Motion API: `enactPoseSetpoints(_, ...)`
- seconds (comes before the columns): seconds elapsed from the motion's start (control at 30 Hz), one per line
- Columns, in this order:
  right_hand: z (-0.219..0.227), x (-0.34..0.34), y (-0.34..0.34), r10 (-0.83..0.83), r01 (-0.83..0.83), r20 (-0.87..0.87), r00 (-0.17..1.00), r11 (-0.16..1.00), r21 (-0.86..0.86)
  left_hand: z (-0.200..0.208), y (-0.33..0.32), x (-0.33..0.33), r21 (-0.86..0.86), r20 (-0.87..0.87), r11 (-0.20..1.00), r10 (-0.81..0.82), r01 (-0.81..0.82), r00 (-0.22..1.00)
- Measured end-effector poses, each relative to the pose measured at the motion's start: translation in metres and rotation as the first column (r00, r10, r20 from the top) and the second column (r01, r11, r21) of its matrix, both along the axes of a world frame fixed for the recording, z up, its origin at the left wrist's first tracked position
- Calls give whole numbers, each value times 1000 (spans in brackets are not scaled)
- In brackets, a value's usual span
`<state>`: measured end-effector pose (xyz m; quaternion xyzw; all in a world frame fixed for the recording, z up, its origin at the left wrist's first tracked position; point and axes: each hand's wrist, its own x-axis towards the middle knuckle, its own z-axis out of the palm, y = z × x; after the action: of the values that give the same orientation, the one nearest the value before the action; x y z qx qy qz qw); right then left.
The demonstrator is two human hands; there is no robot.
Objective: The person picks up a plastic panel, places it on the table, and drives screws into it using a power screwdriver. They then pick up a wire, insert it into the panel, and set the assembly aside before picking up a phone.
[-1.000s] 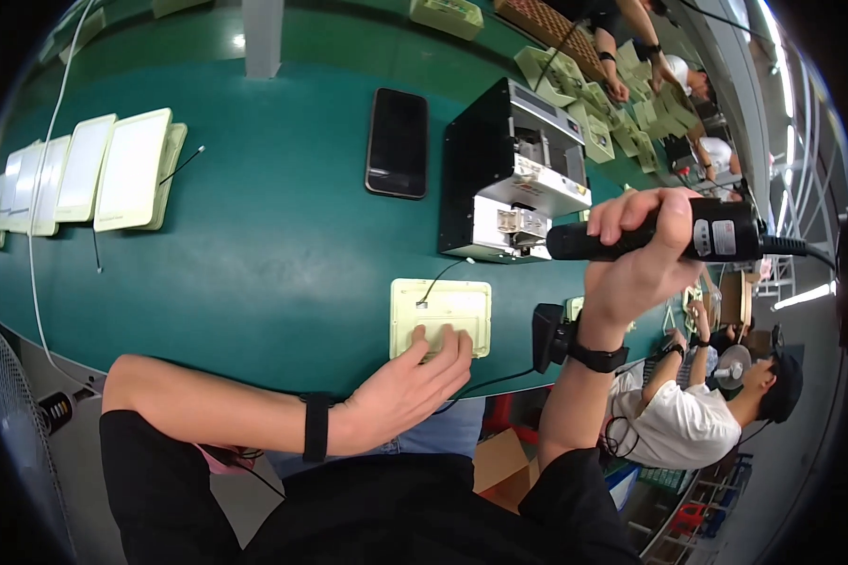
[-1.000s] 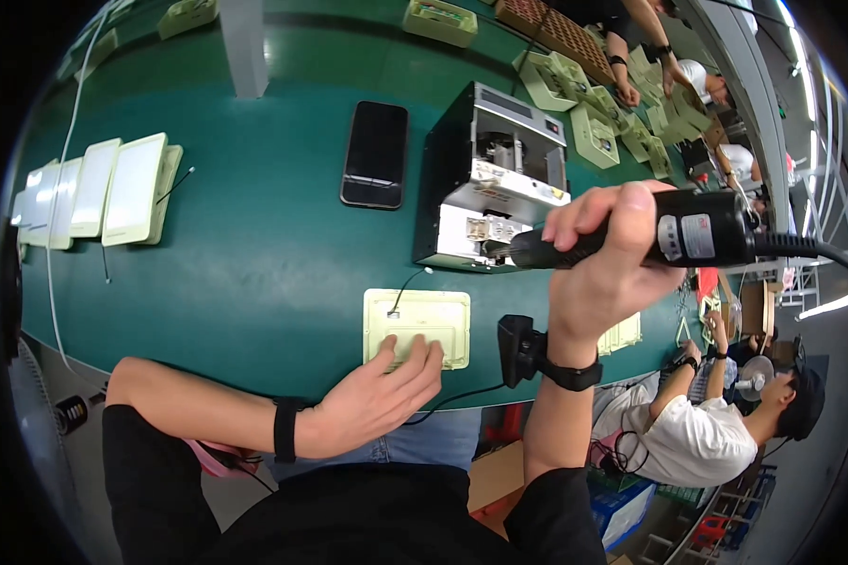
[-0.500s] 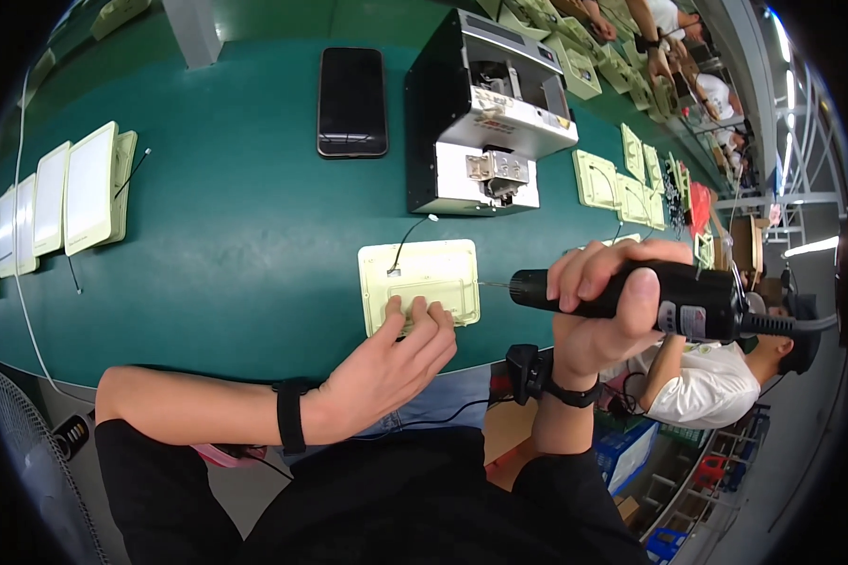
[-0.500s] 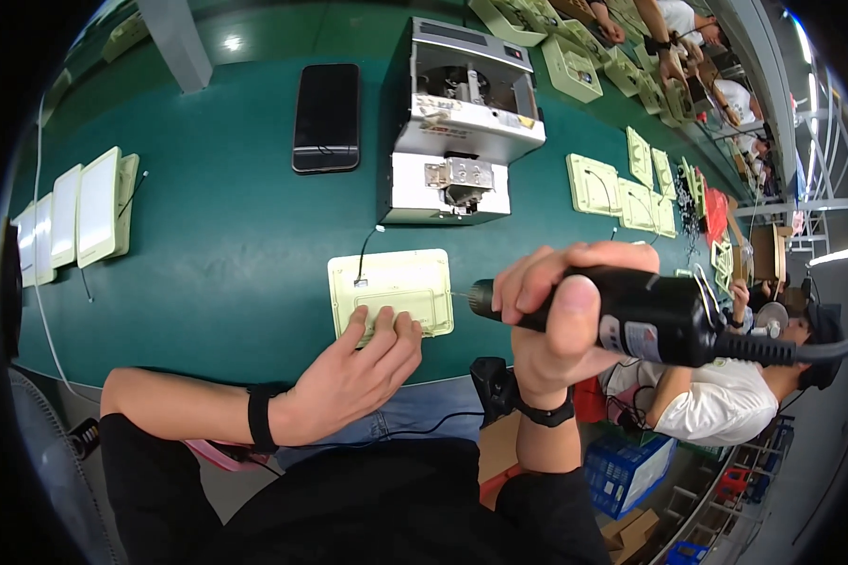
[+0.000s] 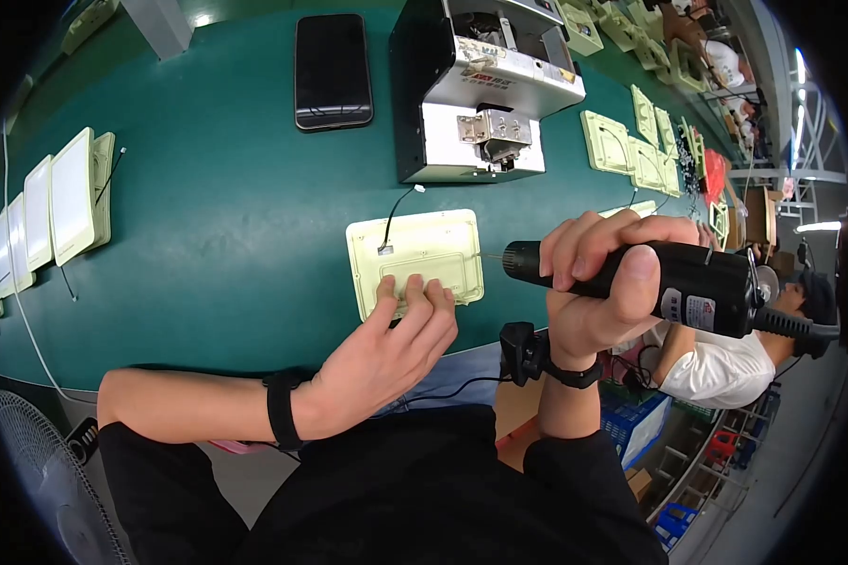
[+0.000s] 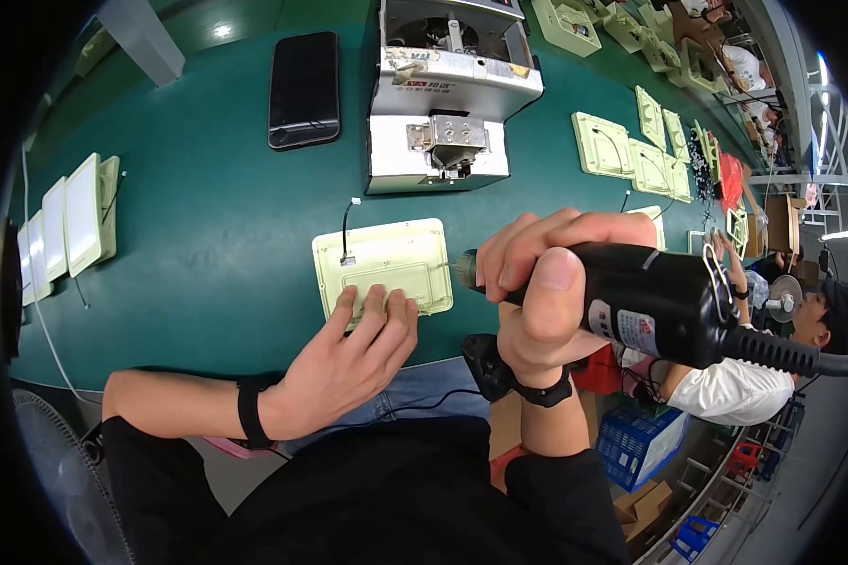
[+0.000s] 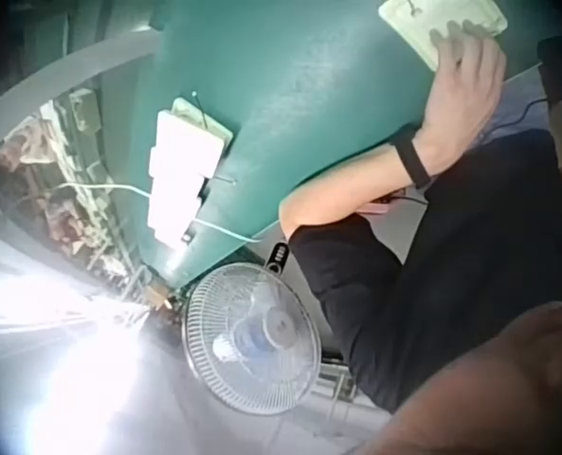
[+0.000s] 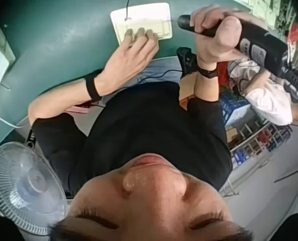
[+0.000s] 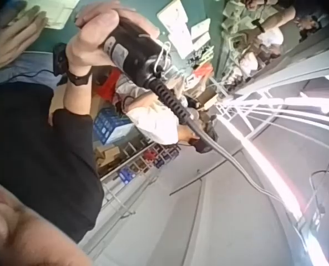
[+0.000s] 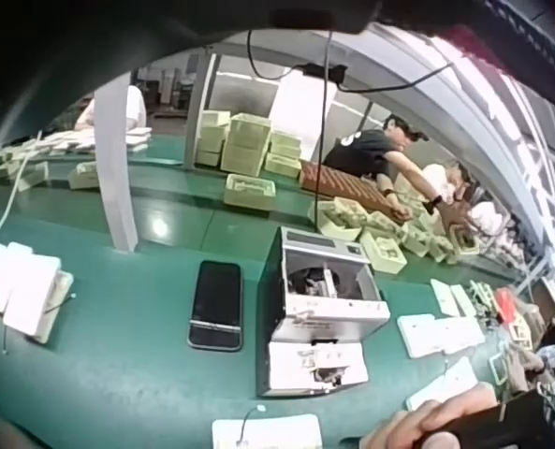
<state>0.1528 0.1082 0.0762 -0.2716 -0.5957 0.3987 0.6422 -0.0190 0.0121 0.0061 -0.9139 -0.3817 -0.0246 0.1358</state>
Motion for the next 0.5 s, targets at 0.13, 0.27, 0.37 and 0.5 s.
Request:
enactPoseSetpoints(0.13,-1,-2,0,19,-19,11,1000,1000,4,1,-3,0,35,7,999,32,-32,999)
enactPoseSetpoints(0.27,3,-4,4,41,-41,-18,999,999,18,-2,-8,0,30,53,999,44,-46,998)
enactPoseSetpoints(0.37,28,-5,11,74,-62,-75,994,985,159,-1,-2,-5,47,60,999,20,-23,998)
enactPoseSetpoints(0.5,59,-28,42,-2,24,-124,992,984,178,-3,-2,-6,7,153,1000,18,-19,988)
